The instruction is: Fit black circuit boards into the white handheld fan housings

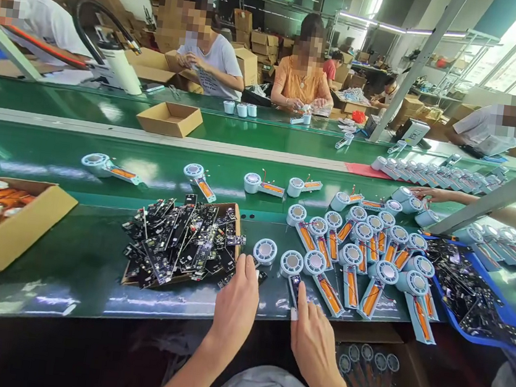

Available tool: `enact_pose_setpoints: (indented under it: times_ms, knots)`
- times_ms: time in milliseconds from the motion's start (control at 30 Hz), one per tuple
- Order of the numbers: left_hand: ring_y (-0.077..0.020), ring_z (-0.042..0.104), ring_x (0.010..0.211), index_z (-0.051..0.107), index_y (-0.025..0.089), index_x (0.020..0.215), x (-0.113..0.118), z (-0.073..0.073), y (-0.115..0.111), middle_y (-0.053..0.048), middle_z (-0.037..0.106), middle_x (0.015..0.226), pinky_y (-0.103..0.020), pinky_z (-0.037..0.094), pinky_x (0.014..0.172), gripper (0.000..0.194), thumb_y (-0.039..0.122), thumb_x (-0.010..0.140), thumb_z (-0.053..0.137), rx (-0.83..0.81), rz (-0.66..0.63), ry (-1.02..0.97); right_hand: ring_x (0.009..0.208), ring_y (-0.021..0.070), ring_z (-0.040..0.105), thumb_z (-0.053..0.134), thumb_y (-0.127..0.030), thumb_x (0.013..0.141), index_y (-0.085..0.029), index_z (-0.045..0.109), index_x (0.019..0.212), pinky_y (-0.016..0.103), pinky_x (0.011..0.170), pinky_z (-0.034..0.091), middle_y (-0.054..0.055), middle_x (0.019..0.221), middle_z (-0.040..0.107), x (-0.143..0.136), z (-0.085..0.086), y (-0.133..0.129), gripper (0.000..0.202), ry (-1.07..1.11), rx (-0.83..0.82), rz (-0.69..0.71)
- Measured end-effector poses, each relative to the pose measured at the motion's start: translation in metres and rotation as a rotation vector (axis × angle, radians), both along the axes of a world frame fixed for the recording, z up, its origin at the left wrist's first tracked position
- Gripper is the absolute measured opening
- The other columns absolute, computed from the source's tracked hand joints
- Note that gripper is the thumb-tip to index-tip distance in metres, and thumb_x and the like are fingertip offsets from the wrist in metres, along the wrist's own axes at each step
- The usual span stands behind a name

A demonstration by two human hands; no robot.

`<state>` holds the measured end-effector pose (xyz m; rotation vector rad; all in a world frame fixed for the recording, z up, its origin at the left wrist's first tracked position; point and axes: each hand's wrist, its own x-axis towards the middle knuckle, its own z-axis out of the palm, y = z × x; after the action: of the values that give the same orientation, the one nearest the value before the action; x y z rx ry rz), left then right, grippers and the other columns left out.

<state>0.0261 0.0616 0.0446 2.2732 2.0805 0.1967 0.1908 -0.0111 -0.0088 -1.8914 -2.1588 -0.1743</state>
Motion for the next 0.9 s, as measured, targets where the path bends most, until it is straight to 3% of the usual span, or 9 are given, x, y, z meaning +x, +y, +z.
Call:
enact_pose_setpoints:
  times_ms: [133,233,367,467,567,700,800,900]
  knots:
    - [-0.0216,0.077,0.077,0.057,0.008,0.128,0.005,0.007,0.01,-0.017,0.068,0.114,-0.027,0.061,0.062,0.043,-0.003,0.094,0.033,-0.117,-0.027,0.185,0.075,0.0254,0.061,0.039,-0.003,0.093,-0.016,-0.002,0.16,0.038,0.07,0.055,0.009,0.089,0.062,0.002,0.0,0.013,0.08,-0.111,0.004,-0.061]
    - [-0.0245,0.077,0.078,0.061,0.008,0.117,0.008,0.007,0.014,-0.015,0.069,0.102,-0.03,0.061,0.063,0.036,0.002,0.099,0.03,-0.122,-0.022,0.162,0.081,0.0245,0.062,0.038,0.002,0.09,-0.018,0.007,0.16,0.037,0.074,0.055,0.011,0.103,0.062,-0.001,-0.004,0.021,0.079,-0.106,0.03,-0.093]
    - [-0.028,0.078,0.079,0.061,0.006,0.112,0.01,0.007,0.02,-0.015,0.072,0.089,-0.034,0.061,0.064,0.035,0.001,0.098,0.029,-0.13,-0.014,0.13,0.078,0.0235,0.061,0.041,0.006,0.088,-0.019,0.014,0.159,0.036,0.07,0.055,0.008,0.097,0.062,-0.01,-0.011,0.031,0.08,-0.093,0.05,-0.101]
    - [-0.0276,0.078,0.081,0.062,0.009,0.108,0.01,0.011,0.023,-0.012,0.074,0.087,-0.032,0.061,0.065,0.028,0.002,0.097,0.037,-0.131,-0.033,0.099,0.076,0.0224,0.06,0.041,0.008,0.086,-0.024,0.018,0.159,0.034,0.069,0.055,0.006,0.094,0.061,-0.009,-0.007,0.034,0.082,-0.062,0.072,-0.092]
    - [-0.0261,0.077,0.084,0.062,0.012,0.106,0.011,0.026,0.028,-0.012,0.075,0.093,-0.03,0.06,0.066,0.023,0.006,0.098,0.042,-0.113,-0.02,0.062,0.078,0.0227,0.061,0.04,0.005,0.088,-0.024,0.019,0.158,0.033,0.068,0.054,0.007,0.097,0.061,-0.003,0.015,0.041,0.079,-0.012,0.103,-0.056]
    - [-0.0287,0.076,0.089,0.061,0.011,0.107,0.021,0.06,0.058,-0.016,0.074,0.1,-0.033,0.059,0.071,0.019,0.015,0.099,0.045,-0.046,0.096,-0.095,0.087,0.0244,0.063,0.035,0.006,0.087,-0.021,0.025,0.157,0.035,0.076,0.054,0.011,0.102,0.062,-0.002,0.067,0.078,0.076,-0.026,0.082,-0.079]
    - [-0.0308,0.073,0.1,0.061,0.007,0.112,0.027,0.085,0.115,-0.02,0.073,0.103,-0.036,0.057,0.081,0.024,0.016,0.101,0.042,0.009,0.138,-0.162,0.094,0.0267,0.063,0.037,0.005,0.087,-0.016,0.029,0.155,0.036,0.079,0.053,0.015,0.107,0.062,-0.015,0.105,0.138,0.072,-0.052,-0.036,-0.093]
    - [-0.0304,0.07,0.107,0.059,0.004,0.121,0.025,0.1,0.191,-0.023,0.07,0.112,-0.038,0.056,0.087,0.027,0.014,0.099,0.048,0.016,0.195,-0.18,0.106,0.0284,0.062,0.041,0.0,0.093,-0.014,0.028,0.153,0.037,0.086,0.052,0.02,0.116,0.061,-0.033,0.129,0.214,0.064,-0.055,-0.193,-0.03]
